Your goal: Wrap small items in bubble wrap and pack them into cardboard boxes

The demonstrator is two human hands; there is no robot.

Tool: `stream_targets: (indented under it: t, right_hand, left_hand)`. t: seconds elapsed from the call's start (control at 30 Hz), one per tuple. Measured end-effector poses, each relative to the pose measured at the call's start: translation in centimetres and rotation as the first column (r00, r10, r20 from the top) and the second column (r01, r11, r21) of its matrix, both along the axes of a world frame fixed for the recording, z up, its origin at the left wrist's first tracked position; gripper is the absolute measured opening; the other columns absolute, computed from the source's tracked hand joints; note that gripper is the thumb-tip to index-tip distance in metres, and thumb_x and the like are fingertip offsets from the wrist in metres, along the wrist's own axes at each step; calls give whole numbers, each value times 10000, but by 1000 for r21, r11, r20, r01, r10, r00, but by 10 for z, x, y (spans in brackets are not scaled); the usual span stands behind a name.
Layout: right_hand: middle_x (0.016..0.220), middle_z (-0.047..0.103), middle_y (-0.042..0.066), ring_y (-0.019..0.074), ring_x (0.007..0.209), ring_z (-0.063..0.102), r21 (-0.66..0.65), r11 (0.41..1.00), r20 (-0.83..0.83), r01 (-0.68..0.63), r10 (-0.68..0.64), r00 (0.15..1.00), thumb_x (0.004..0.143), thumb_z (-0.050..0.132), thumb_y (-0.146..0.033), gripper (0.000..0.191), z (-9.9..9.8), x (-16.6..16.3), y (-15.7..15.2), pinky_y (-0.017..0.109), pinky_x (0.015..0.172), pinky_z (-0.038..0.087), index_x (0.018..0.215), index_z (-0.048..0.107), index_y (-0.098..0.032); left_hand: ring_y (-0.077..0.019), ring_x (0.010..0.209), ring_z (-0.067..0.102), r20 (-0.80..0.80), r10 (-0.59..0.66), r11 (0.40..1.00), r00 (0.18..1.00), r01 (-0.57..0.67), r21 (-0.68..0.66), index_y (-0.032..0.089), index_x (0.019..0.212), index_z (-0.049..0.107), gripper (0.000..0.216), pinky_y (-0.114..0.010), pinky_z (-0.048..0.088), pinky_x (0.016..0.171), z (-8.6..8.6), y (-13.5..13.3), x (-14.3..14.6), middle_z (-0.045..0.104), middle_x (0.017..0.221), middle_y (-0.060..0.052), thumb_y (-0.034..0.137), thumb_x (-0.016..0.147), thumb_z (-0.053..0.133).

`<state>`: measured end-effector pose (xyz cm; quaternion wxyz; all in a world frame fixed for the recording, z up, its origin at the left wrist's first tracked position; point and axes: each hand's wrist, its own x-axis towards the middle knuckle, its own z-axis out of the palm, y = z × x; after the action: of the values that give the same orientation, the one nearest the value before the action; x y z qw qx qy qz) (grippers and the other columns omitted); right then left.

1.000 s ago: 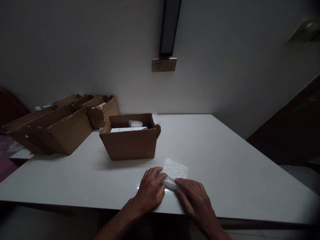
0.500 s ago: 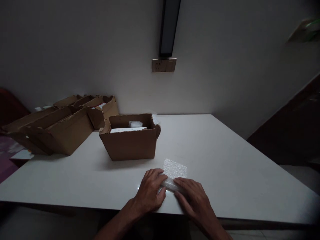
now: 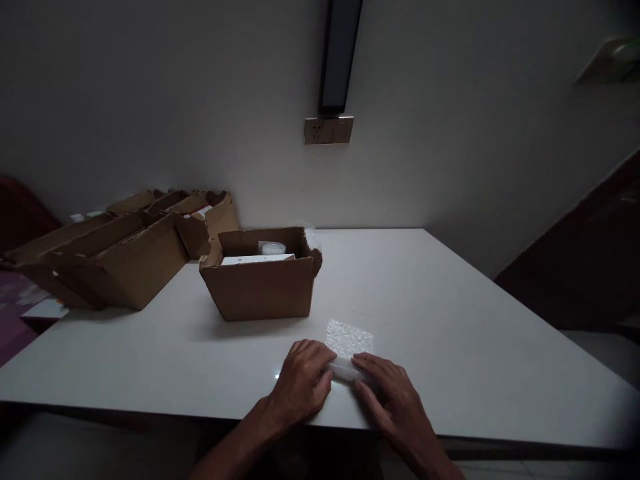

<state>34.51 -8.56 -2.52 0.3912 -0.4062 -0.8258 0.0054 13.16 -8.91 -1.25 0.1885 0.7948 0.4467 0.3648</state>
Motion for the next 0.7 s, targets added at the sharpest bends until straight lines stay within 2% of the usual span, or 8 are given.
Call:
stream_targets:
  t: [0.4, 0.7]
  right_hand:
    - [1086, 728, 73, 237, 997, 670, 105, 994, 32, -1, -2, 999, 913, 589, -235, 254, -3, -1, 0, 407, 810, 542, 1164, 625, -217]
    - [1027, 736, 63, 239, 944, 674, 84, 996, 47, 4, -8, 999, 929, 582, -257, 227, -3, -1, -2, 413, 786, 539, 1153, 608, -230]
  left_hand:
    - [-229, 960, 600, -17, 14, 1000, 1000, -14, 18, 192, 1043, 629, 230, -396, 449, 868, 1, 1, 2, 694, 989, -64, 113, 851, 529]
    - [-224, 944, 597, -3, 21, 1000, 1000, -20, 15, 185, 1040, 636, 229, -390, 453, 857, -2, 1, 2, 695, 979, -58, 108, 840, 556]
